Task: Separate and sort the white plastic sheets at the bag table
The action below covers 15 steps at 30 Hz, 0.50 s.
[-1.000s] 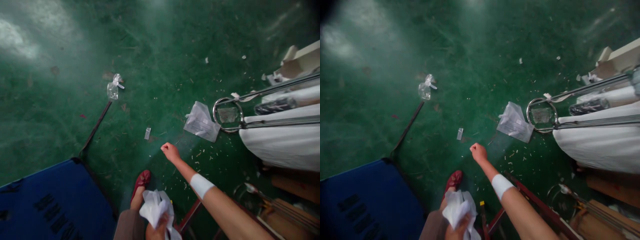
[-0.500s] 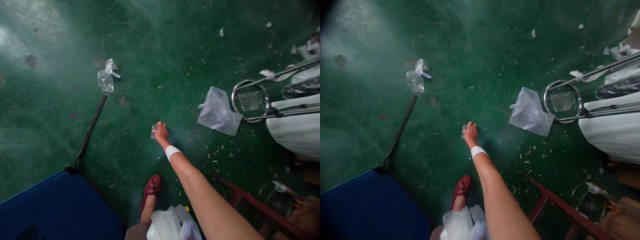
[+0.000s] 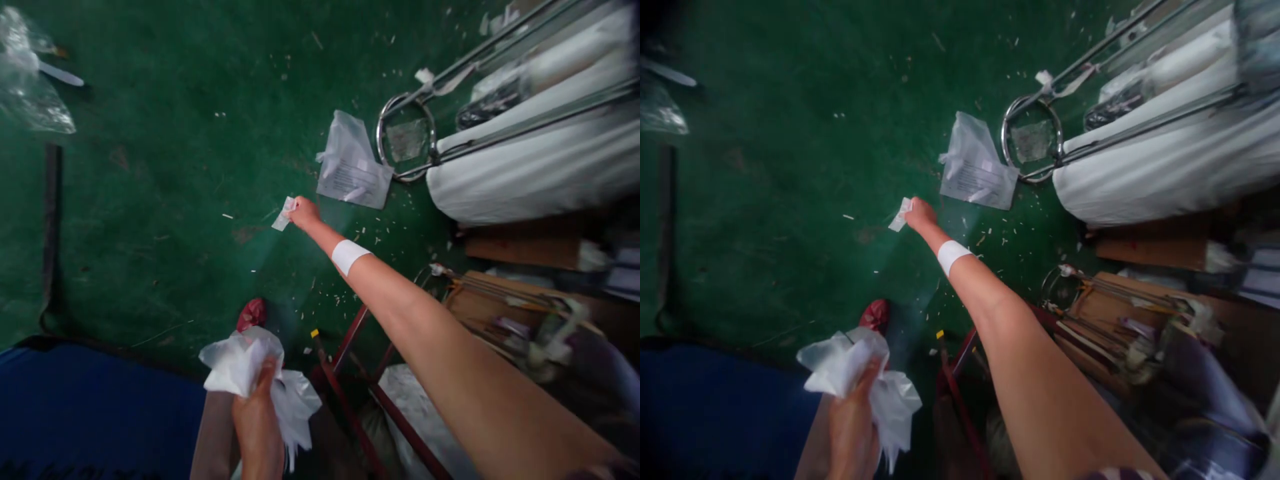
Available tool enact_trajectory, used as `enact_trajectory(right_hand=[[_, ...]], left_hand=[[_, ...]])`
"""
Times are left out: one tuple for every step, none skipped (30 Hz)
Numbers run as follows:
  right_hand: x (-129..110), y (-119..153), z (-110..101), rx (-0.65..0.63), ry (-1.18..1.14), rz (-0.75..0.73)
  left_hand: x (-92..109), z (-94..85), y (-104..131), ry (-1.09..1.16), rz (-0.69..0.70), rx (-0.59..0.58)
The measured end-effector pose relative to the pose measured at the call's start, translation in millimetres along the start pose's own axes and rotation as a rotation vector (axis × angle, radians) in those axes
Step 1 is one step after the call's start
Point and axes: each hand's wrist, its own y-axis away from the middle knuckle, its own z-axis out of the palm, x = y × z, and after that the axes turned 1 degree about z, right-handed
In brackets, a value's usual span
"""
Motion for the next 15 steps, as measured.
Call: enact_trajectory(right_hand=[[7, 5, -16, -0.018, 0.007, 0.002], [12, 11, -30, -0.042, 0.012, -0.003], [16, 19, -42, -0.068, 0.014, -0.015], [18, 28, -51, -0.090, 0.013, -0.033], [18, 39, -59, -0.107, 0.009, -0.056], [16, 52, -65, -0.119, 0.002, -0.083], [12, 65, -71, -0.124, -0.009, -0.115], [7, 79, -78, -0.128, -0.023, -0.153], [1, 93, -85, -0.129, -0.041, -0.195], [-4, 109, -95, -0.131, -0.062, -0.241], [-10, 126, -107, -0.131, -0.087, -0.288], [-13, 144, -122, -0.127, -0.119, -0.335], [-14, 164, -139, -0.121, -0.149, -0.378], [-12, 187, -157, -0.115, -0.197, -0.421], [-7, 212, -177, -0.102, -0.272, -0.455]], left_hand=[[1, 4.7, 3, -0.001, 0.016, -0.011], [1, 9.1, 6, -0.009, 0.018, -0.020], [1, 13.1, 8, -0.014, 0.015, -0.030], [1, 16.8, 11, -0.015, 0.021, -0.032], [0, 20.2, 13, -0.016, 0.029, -0.035], [-1, 23.5, 16, -0.017, 0.040, -0.044], [-4, 26.5, 19, -0.019, 0.050, -0.057], [-7, 29.4, 22, -0.020, 0.058, -0.078], [-11, 31.9, 24, -0.023, 0.062, -0.107], [-15, 33.6, 26, -0.028, 0.064, -0.142], [-19, 34.5, 27, -0.034, 0.069, -0.185], [-24, 34.1, 27, -0.041, 0.080, -0.221], [-28, 32.4, 28, -0.052, 0.092, -0.254], [-31, 29.2, 29, -0.065, 0.105, -0.277], [-33, 24.6, 31, -0.082, 0.114, -0.290]])
